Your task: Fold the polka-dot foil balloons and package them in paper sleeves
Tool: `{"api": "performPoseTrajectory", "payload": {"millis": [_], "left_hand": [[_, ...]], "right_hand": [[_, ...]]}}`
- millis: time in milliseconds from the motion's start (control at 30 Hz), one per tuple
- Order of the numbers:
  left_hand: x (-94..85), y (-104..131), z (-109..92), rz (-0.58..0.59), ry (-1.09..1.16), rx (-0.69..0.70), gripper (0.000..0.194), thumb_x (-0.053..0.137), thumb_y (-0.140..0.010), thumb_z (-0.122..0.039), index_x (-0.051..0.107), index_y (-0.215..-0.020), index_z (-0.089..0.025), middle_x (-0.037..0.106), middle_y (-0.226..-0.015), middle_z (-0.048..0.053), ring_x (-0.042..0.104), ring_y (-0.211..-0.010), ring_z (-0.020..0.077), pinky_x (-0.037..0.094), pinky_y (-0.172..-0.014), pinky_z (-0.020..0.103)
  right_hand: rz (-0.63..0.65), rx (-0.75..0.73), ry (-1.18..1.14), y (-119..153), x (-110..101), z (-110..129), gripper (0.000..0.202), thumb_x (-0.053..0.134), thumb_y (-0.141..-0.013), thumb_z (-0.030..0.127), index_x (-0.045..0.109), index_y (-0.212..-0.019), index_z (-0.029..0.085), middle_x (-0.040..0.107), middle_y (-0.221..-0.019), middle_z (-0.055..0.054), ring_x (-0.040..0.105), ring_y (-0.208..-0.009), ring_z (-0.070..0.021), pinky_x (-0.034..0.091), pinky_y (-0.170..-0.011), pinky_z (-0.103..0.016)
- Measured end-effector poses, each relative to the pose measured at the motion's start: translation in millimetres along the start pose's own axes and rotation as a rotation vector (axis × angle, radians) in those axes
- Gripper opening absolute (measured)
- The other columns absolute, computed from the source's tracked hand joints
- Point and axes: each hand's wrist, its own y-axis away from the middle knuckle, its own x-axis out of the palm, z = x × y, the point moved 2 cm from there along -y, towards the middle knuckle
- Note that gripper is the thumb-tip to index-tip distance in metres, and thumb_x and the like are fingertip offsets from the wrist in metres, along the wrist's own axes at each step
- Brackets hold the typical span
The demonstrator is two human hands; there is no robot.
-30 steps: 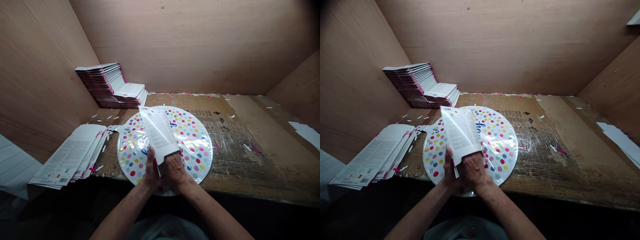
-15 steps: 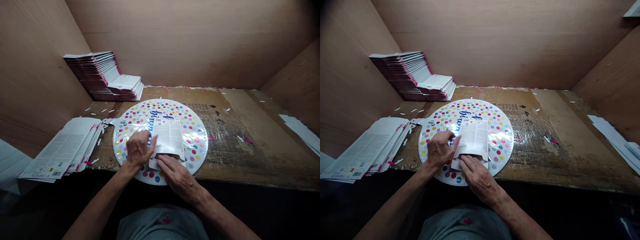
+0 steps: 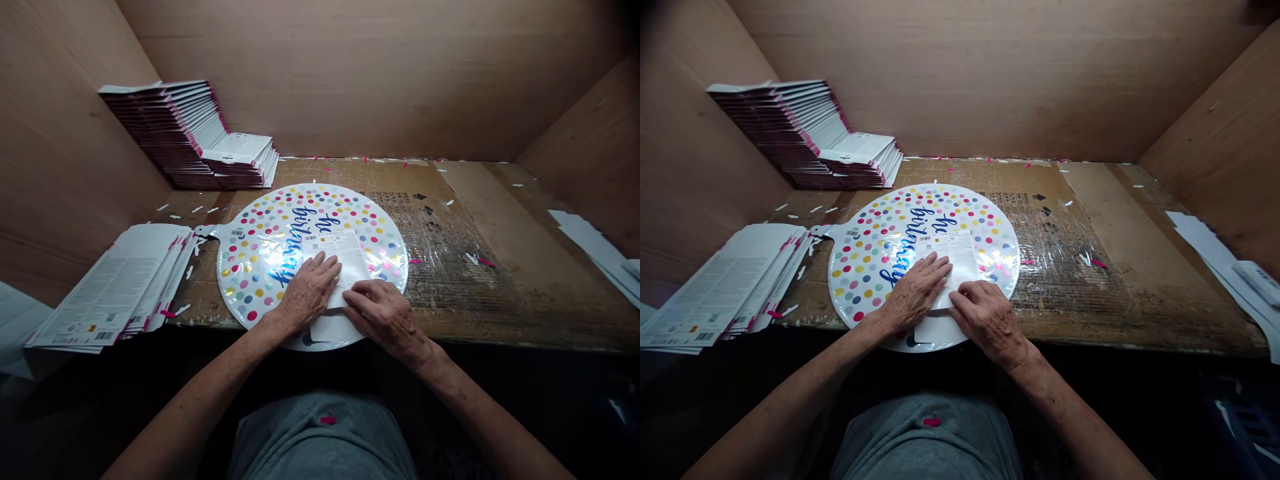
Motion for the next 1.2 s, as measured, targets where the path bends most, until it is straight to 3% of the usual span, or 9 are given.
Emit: {"api": "performPoseTrajectory", "payload": {"millis": [100, 300, 833, 1200], "left_hand": [[3.8, -2, 3, 0.004, 0.028, -0.018, 0.036, 0.038, -0.099, -0.023, 0.06, -0.127, -0.019, 0.057, -0.141, 0.013, 0.041, -0.141, 0.0285, 0.033, -0.115, 0.054], [12.7, -3, 3, 0.033, 0.009, -0.058, 0.037, 0.041, -0.097, -0.022, 0.056, -0.131, -0.018, 0.055, -0.143, 0.012, 0.039, -0.142, 0.0293, 0.031, -0.116, 0.054], [16.7, 0, -4, 0.033, -0.005, -0.068, 0.04, 0.04, -0.097, -0.021, 0.055, -0.133, -0.015, 0.052, -0.146, 0.013, 0.036, -0.143, 0.0316, 0.029, -0.117, 0.055], [19.8, -4, -8, 0.075, -0.01, -0.013, 0.039, 0.04, -0.097, -0.019, 0.056, -0.132, -0.016, 0.055, -0.143, 0.012, 0.039, -0.141, 0.0308, 0.03, -0.117, 0.054]], "right_hand": [[0.047, -0.089, 0.022, -3, 5, -1, 0.018, 0.053, -0.098, 0.028, 0.068, -0.093, 0.019, 0.067, -0.088, -0.006, 0.058, -0.084, -0.0197, 0.044, -0.08, -0.034], [-0.02, -0.174, 0.038, 6, 10, -2, 0.019, 0.051, -0.099, 0.019, 0.069, -0.094, 0.016, 0.067, -0.086, -0.007, 0.057, -0.082, -0.0193, 0.043, -0.076, -0.033], [0.053, -0.165, 0.037, 6, 6, -5, 0.023, 0.047, -0.101, 0.022, 0.066, -0.088, 0.017, 0.064, -0.081, -0.006, 0.054, -0.079, -0.0195, 0.041, -0.075, -0.034], [0.303, -0.181, 0.167, -4, 0, -6, 0.016, 0.054, -0.095, 0.026, 0.062, -0.085, 0.016, 0.063, -0.082, -0.009, 0.054, -0.078, -0.0239, 0.039, -0.075, -0.037]]}}
